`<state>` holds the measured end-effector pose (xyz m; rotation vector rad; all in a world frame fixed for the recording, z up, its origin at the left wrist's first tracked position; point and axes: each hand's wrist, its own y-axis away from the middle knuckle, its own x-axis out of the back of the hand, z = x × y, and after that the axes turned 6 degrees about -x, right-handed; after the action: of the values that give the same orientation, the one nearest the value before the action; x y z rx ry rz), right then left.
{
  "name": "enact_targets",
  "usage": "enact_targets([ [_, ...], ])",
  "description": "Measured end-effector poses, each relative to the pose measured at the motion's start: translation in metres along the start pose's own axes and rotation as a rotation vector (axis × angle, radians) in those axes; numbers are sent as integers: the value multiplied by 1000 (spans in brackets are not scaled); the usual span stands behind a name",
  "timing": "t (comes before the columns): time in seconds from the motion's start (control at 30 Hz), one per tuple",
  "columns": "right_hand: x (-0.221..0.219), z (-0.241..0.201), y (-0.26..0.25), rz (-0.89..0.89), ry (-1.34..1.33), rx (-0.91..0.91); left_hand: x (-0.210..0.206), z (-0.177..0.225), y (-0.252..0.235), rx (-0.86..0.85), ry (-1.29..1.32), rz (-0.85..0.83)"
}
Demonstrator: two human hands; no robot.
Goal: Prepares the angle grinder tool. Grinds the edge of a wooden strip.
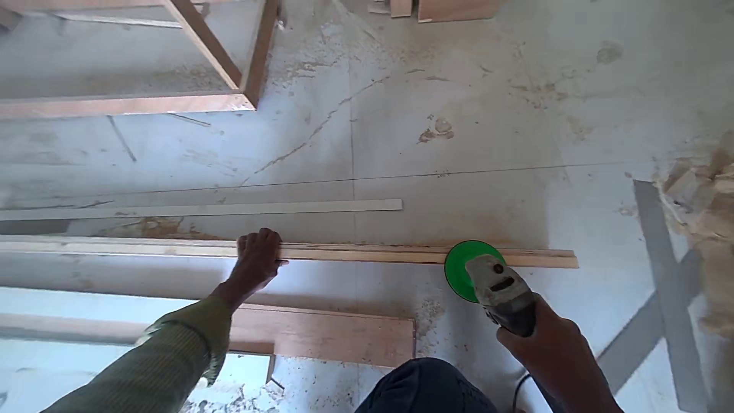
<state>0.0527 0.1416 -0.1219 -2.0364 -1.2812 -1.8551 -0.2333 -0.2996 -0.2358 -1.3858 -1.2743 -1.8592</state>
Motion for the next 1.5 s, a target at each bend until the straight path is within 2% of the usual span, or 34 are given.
enact_targets([
  [0.1,-8,-45,7,-59,18,90,4,1,0,21,-11,-29],
  [0.27,-30,-120,12,-272,103,197,3,2,2,-4,9,12],
  [0.43,-44,-152,17,-402,143,233,0,0,4,-24,-10,45],
  [0.73,-26,-123,14,-446,191,75,-4,-1,3,-58,-11,106],
  [1.13,0,-57,-4,-344,164,-90,-16,-12,-1,-76,-38,144],
  [1.5,12,-18,-9,-274,107,-167,-15,-13,-3,-71,-43,130],
])
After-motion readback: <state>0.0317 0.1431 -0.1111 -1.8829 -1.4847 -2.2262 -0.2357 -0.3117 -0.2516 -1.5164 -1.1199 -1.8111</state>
